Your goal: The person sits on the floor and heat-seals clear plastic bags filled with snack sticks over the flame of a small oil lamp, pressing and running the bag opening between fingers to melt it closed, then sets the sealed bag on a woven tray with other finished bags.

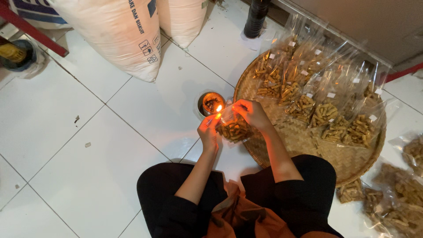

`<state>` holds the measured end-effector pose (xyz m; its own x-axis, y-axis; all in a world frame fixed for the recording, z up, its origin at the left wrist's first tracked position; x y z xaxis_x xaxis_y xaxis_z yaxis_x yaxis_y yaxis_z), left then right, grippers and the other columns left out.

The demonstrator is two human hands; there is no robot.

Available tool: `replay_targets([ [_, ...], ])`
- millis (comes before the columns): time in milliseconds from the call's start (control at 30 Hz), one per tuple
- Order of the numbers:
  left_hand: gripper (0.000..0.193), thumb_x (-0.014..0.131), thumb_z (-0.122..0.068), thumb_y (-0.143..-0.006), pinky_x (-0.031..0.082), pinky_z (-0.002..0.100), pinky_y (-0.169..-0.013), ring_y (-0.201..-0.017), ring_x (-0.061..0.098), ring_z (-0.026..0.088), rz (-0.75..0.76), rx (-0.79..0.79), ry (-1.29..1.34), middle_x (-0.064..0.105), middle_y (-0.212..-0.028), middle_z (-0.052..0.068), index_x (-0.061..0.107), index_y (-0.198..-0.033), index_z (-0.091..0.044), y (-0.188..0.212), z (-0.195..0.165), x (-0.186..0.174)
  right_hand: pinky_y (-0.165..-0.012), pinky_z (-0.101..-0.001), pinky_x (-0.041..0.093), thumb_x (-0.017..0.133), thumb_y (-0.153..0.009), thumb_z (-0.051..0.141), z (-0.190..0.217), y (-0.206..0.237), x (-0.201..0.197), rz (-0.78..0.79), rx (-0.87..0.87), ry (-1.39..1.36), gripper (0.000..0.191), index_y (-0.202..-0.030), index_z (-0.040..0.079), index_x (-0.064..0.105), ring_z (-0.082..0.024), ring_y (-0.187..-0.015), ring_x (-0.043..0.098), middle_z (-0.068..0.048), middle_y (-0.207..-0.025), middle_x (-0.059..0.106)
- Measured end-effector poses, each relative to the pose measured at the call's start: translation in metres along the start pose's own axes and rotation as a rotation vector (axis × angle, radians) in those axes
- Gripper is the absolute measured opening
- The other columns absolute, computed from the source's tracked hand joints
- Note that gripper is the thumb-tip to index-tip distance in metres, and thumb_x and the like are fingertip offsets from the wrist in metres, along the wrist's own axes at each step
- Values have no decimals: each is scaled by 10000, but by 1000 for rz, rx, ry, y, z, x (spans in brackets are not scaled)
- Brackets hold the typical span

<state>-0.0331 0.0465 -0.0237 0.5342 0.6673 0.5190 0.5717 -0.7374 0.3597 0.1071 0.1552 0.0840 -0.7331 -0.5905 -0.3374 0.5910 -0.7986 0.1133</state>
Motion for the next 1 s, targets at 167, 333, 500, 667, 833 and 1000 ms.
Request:
replay_targets([
  [167, 203, 770, -153, -911, 443, 262, -644, -751, 637, 128, 6, 11, -56, 706, -861, 54, 747, -1037, 4, 3, -7, 1, -679, -269, 470, 633, -984, 220, -2, 1, -2, -20, 76, 44, 210, -961, 33, 724, -85, -713, 562, -7, -750, 700],
  [333, 213, 763, -161, -890, 523, 278, -679, -762, 671, 128, 9, -22, -20, 713, -853, 52, 742, -1023, 3, 8, -15, 7, -690, -263, 481, 631, -977, 223, -7, -1, -5, -31, 30, 50, 210, -975, 32, 719, -72, -737, 592, -5, -793, 716],
  [500, 223, 752, -160, -885, 542, 264, -703, -791, 721, 147, 13, -20, -61, 746, -886, 77, 737, -1042, -2, 12, -21, 10, -678, -271, 485, 641, -968, 235, -7, -1, -10, -18, 63, 52, 221, -991, 36, 737, -73, -735, 596, -9, -801, 706],
  [667, 209, 756, -159, -902, 496, 258, -660, -785, 704, 139, 52, 10, -38, 742, -880, 67, 734, -1048, -12, 11, -17, 8, -643, -280, 474, 680, -931, 239, 10, 5, -18, -30, 25, 138, 208, -974, 51, 756, -78, -694, 573, 3, -754, 674],
  [833, 192, 768, -162, -918, 493, 252, -670, -773, 678, 120, 33, 28, -73, 732, -864, 48, 732, -1040, -18, 5, -9, 4, -497, -322, 405, 705, -926, 235, 33, 13, -21, -27, 174, 125, 192, -947, 56, 771, -118, -566, 508, -36, -719, 618],
  [1000, 190, 759, -175, -919, 486, 254, -682, -790, 690, 129, 31, 5, -79, 737, -865, 48, 722, -1028, -24, 5, -7, 3, -443, -317, 430, 733, -910, 229, 49, 20, -24, -42, 180, 79, 199, -947, 37, 769, -115, -542, 559, -30, -830, 632],
])
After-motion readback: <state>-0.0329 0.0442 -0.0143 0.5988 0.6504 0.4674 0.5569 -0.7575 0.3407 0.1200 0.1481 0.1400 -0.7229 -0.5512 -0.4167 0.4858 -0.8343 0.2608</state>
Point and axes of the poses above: each hand's wrist, its own y-axis away from the middle knuckle, its own x-axis out of the palm, z = x × y, the point moved 1 cm from there along -y, towards the middle knuckle
